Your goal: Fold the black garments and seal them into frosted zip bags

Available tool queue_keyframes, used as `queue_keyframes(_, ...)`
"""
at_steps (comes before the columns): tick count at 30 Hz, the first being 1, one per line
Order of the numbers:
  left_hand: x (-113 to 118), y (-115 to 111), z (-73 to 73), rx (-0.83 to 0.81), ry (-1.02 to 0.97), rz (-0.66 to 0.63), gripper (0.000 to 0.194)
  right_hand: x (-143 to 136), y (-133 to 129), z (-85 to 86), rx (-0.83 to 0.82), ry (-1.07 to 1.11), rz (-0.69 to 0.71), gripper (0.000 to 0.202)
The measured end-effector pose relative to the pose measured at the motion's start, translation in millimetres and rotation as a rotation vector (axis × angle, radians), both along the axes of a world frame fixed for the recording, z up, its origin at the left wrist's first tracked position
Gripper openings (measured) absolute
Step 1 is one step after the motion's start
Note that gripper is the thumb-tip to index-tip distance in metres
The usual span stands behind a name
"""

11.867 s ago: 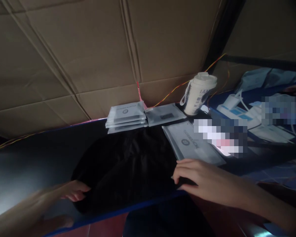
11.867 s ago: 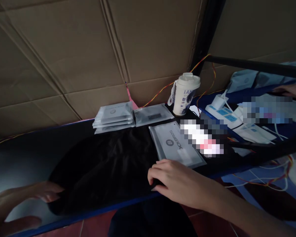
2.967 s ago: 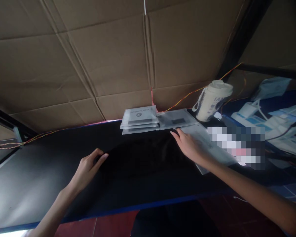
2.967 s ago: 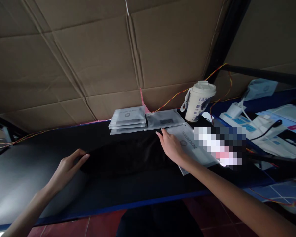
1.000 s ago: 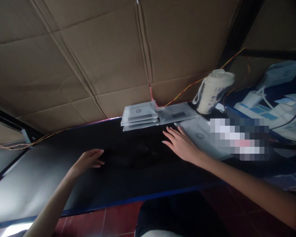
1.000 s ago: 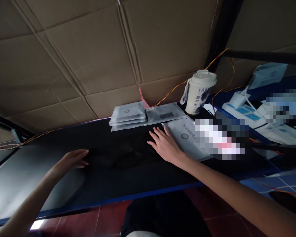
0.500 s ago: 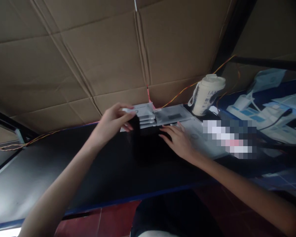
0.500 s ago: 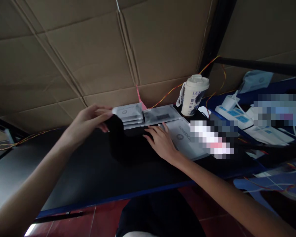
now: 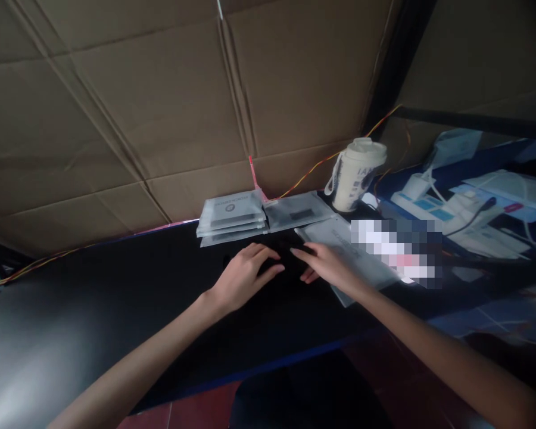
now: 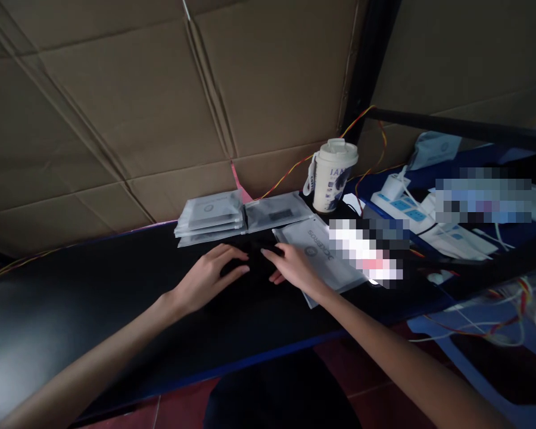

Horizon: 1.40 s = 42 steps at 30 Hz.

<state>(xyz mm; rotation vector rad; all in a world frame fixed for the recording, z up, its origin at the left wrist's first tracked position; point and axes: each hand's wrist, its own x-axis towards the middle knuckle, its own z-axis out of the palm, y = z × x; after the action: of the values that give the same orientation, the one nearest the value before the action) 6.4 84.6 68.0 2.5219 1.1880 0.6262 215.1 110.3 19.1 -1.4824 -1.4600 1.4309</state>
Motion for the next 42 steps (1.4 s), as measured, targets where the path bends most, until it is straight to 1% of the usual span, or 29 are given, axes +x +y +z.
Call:
queue_keyframes(3, -8, -8, -12.8, 0.010, 0.123, -0.033, 0.025, -2, -1, -4.3, 0.030, -0.059, 0.035, 0.024)
queue_keyframes(6, -15, -13, -19.7, -0.016, 0.175, -0.047, 0.019, -3, -3, -3.9, 0.104, -0.132, 0.063, 0.022)
queue_keyframes(10, -24, -17, -20.6, -0.029, 0.163, -0.028, 0.017, -5, -8, 3.8, 0.195, -0.236, 0.129, 0.027)
queue_keyframes(14, -30, -22, -18.6, -0.028, 0.156, 0.005, 0.021, -6, -12, 9.9, 0.205, -0.261, 0.108, 0.024)
queue_keyframes(18, -23, -21, -17.3, 0.053, 0.128, 0.075, 0.023, -10, -13, 10.2, 0.208, -0.287, 0.054, 0.019)
queue_keyframes(21, -11, -15, -20.5, 0.122, 0.118, 0.090, 0.028, -12, -13, 7.9, 0.227, -0.281, 0.034, 0.024)
queue_keyframes(23, -3, -10, -26.5, 0.119, 0.165, 0.074, 0.042, -10, -12, 6.0, 0.246, -0.272, 0.037, 0.025)
queue_keyframes(26, 2, -4, -39.7, 0.075, 0.267, 0.065, 0.060, -4, -12, 5.0, 0.270, -0.289, 0.054, 0.023)
queue_keyframes(29, 1, -3, -51.5, 0.056, 0.317, 0.059, 0.066, 2, -12, 7.3, 0.305, -0.333, 0.072, 0.020)
queue_keyframes(32, -1, -4, -55.9, 0.054, 0.331, 0.053, 0.070, 5, -11, 9.5, 0.337, -0.384, 0.061, 0.018)
queue_keyframes(34, -2, -5, -55.7, 0.045, 0.329, 0.048, 0.070, 7, -10, 10.0, 0.353, -0.413, 0.034, 0.016)
queue_keyframes(37, -2, -4, -54.7, 0.026, 0.312, 0.044, 0.060, 15, -14, 11.5, 0.397, -0.488, -0.003, 0.013)
queue_keyframes(39, -3, -3, -55.1, 0.017, 0.303, 0.049, 0.053, 24, -21, 13.9, 0.452, -0.583, -0.019, 0.014)
queue_keyframes(42, -2, -2, -57.3, 0.031, 0.297, 0.057, 0.052, 36, -37, 17.5, 0.516, -0.776, -0.063, 0.022)
